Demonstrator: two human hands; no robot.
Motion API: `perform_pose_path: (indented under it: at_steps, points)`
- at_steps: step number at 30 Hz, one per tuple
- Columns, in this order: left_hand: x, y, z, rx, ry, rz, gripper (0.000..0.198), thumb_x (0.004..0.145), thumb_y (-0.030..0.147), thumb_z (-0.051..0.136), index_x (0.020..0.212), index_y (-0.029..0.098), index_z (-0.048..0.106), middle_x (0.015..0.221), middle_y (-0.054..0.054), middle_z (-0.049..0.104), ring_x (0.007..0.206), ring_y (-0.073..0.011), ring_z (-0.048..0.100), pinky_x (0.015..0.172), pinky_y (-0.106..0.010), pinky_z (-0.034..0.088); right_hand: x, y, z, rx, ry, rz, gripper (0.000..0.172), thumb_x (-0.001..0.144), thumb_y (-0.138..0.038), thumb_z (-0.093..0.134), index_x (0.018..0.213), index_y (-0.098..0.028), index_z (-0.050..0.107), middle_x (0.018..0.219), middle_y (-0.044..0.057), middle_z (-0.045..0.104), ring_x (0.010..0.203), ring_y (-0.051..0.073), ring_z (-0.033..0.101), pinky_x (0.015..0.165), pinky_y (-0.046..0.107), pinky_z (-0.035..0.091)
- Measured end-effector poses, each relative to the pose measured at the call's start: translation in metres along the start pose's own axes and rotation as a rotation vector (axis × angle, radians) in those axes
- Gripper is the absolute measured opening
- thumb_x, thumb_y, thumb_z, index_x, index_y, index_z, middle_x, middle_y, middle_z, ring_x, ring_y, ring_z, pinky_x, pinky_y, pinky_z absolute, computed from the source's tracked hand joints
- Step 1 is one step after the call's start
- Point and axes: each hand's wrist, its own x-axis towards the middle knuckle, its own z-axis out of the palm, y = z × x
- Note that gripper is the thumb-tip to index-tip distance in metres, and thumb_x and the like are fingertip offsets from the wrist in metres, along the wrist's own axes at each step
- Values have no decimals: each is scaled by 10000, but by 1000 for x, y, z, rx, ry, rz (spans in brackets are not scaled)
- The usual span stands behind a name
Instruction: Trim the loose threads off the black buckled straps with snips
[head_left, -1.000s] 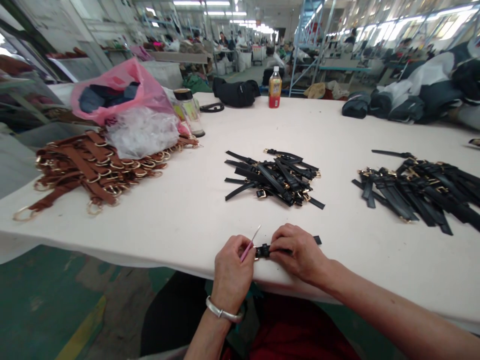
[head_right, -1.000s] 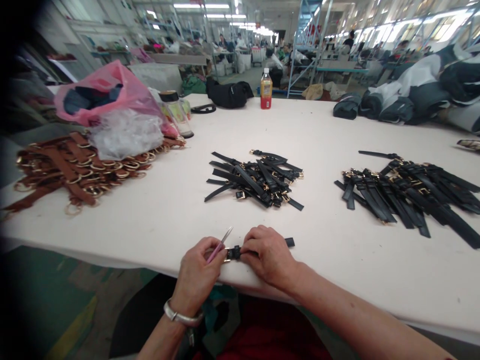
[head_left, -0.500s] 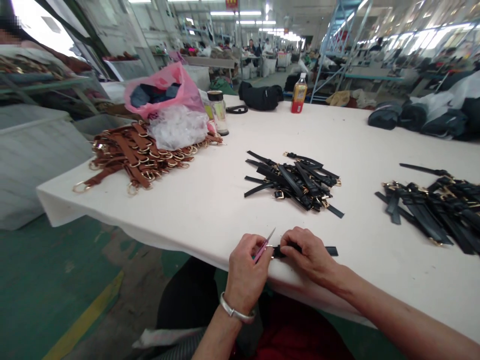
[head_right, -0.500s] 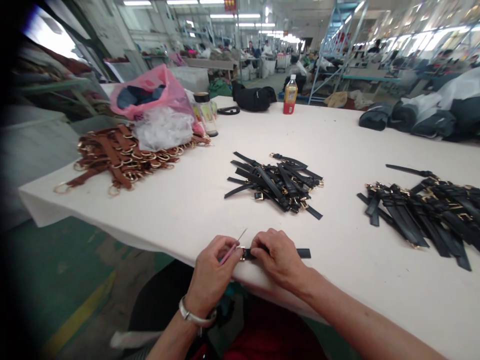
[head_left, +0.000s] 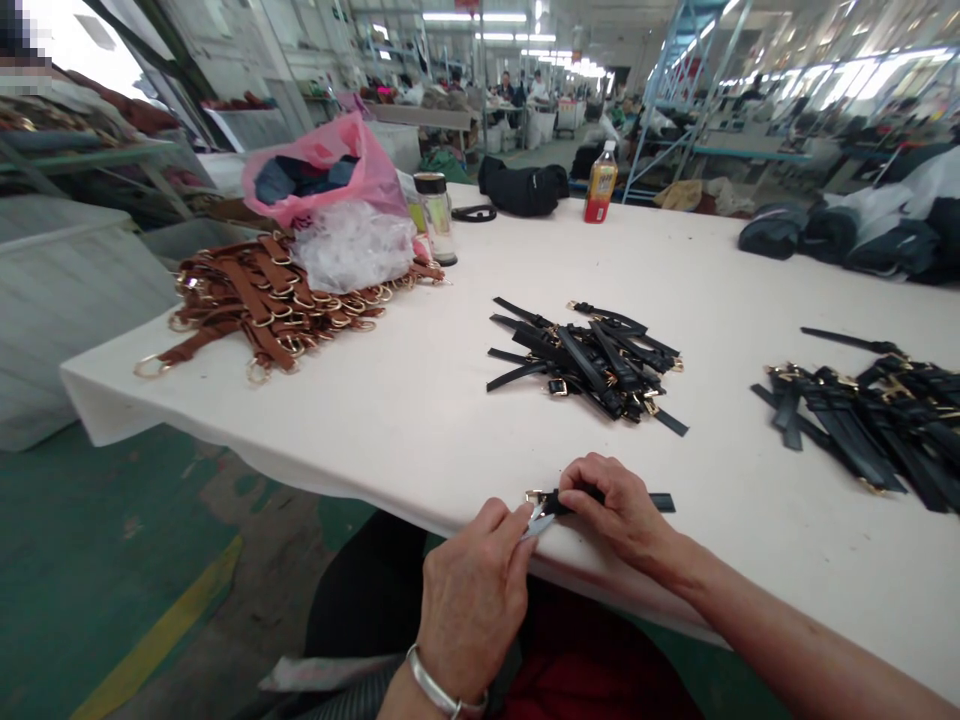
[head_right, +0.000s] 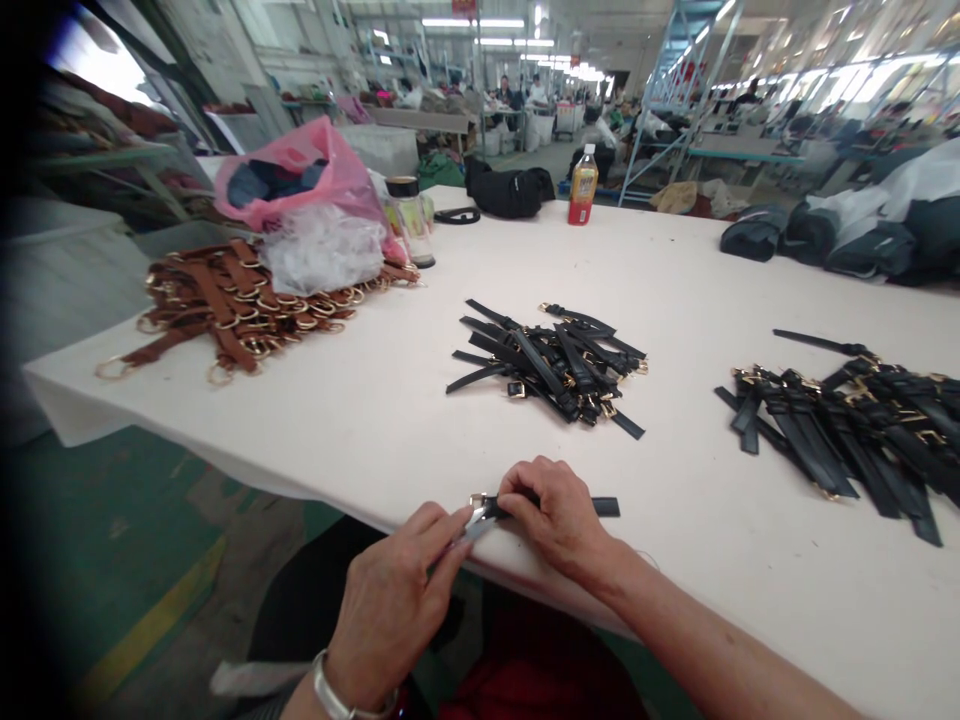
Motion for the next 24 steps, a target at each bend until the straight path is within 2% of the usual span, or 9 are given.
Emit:
perform_pose_path:
  at_steps: [10,18,24]
  points:
    - [6,-5,-6,-82,-77,8,263,941,296,352,1060,335,583,866,31,572,752,-133,568,661,-265,359,-2,3,-1,30,-4,-90,171,888,-287,529,746,-210,585,717,-5,619,727,158,525,726,317,358]
    - [9,-9,-16,-84,-103,27,229,927,299,383,978,322,605,849,29,574,769,-136,571,679,-252,373,-1,0,-2,30,-19,-70,167,891,-283,522,752,-210,579,729,-7,629,736,160,531,740,330,352]
    - [7,-8,-14,-38,-104,35,253,931,298,368,1048,349,586,875,32,580,754,-135,576,673,-259,376,-1,-1,-2,22,-14,-64,176,891,-288,518,746,-209,579,711,-6,618,722,159,531,730,327,355]
